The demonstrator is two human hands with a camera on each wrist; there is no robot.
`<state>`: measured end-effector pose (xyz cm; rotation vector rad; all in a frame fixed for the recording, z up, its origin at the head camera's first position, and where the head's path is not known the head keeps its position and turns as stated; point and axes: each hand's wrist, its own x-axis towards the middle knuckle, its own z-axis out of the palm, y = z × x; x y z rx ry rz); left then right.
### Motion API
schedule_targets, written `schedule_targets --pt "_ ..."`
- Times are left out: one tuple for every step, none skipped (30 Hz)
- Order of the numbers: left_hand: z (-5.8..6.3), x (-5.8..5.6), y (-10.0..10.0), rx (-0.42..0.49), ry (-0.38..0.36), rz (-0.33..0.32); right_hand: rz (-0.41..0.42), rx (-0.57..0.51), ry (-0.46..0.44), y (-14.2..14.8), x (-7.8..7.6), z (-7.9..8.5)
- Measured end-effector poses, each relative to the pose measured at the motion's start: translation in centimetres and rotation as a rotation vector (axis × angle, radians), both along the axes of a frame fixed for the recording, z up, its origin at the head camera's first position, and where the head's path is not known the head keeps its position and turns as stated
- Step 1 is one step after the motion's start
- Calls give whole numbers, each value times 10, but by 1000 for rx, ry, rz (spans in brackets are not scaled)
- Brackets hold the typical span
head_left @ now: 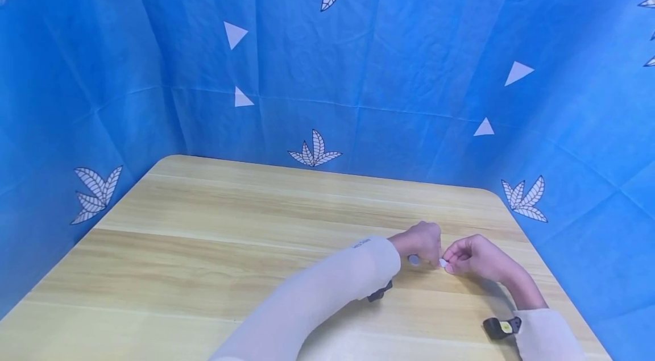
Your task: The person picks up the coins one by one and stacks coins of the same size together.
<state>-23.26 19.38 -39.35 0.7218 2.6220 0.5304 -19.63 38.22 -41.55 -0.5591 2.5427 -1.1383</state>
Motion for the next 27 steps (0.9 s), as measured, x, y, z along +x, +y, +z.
schedule_targets --pt "0 0 0 0 0 2 1 -3 -1 0 0 0" --pt "0 1 0 -1 0 3 1 -5 -1 0 0 -1" --pt "0 1 0 2 -5 4 1 -8 -4 0 0 -1" --pt "0 1 0 7 -13 2 1 -11 -7 0 0 -1" --pt "0 0 -1 9 -17 0 0 -13 -10 0 0 -1" --pt "0 -1 -2 17 -26 -1 1 -15 -14 0 0 -2" --pt "1 -2 -3 24 -36 0 0 -16 -18 0 0 -2" --pt "2 -4 -5 36 -54 1 -1 -15 -19 0 0 -2" --pt "3 -7 -7 40 -56 -3 -2 -14 -19 0 0 -2" --pt "4 -10 -9 38 -54 -4 -4 -11 -17 -1 0 -2" --pt "5 -14 -11 30 -40 -9 -5 -7 -16 -1 0 -2" --pt "7 -18 -14 28 -30 -13 -6 -3 -15 -2 0 -2" --pt "8 -22 -16 21 -17 -20 -9 2 -13 -1 0 -1" --pt "9 -26 -17 8 9 -38 -12 7 -12 -1 1 -1" --pt "10 -30 -19 2 35 -53 -14 12 -10 -1 1 -1" --pt "10 -34 -21 15 34 -56 -16 16 -10 -1 1 0" --pt "10 -38 -23 29 40 -64 -18 22 -8 -1 1 0" --pt "10 -41 -25 54 29 -67 -22 27 -5 -1 1 1" --pt "9 -46 -26 84 16 -68 -25 33 0 -1 1 1" --pt "8 -50 -27 110 8 -69 -27 39 5 -1 1 1" --pt "7 -53 -28 143 -8 -65 -28 46 10 -1 1 1" --pt "6 -57 -29 166 -17 -63 -30 51 12 -2 1 1" --pt "4 -61 -29 175 -14 -65 -30 55 14 -2 1 1" --pt "2 -64 -28 186 -18 -64 -31 56 13 -2 1 2" --pt "1 -67 -27 190 -16 -66 -32 55 12 -2 1 2" --pt "0 -69 -26 186 -10 -67 -34 52 9 -2 1 2" --pt "-1 -72 -24 186 -11 -70 -36 47 6 -2 1 3"
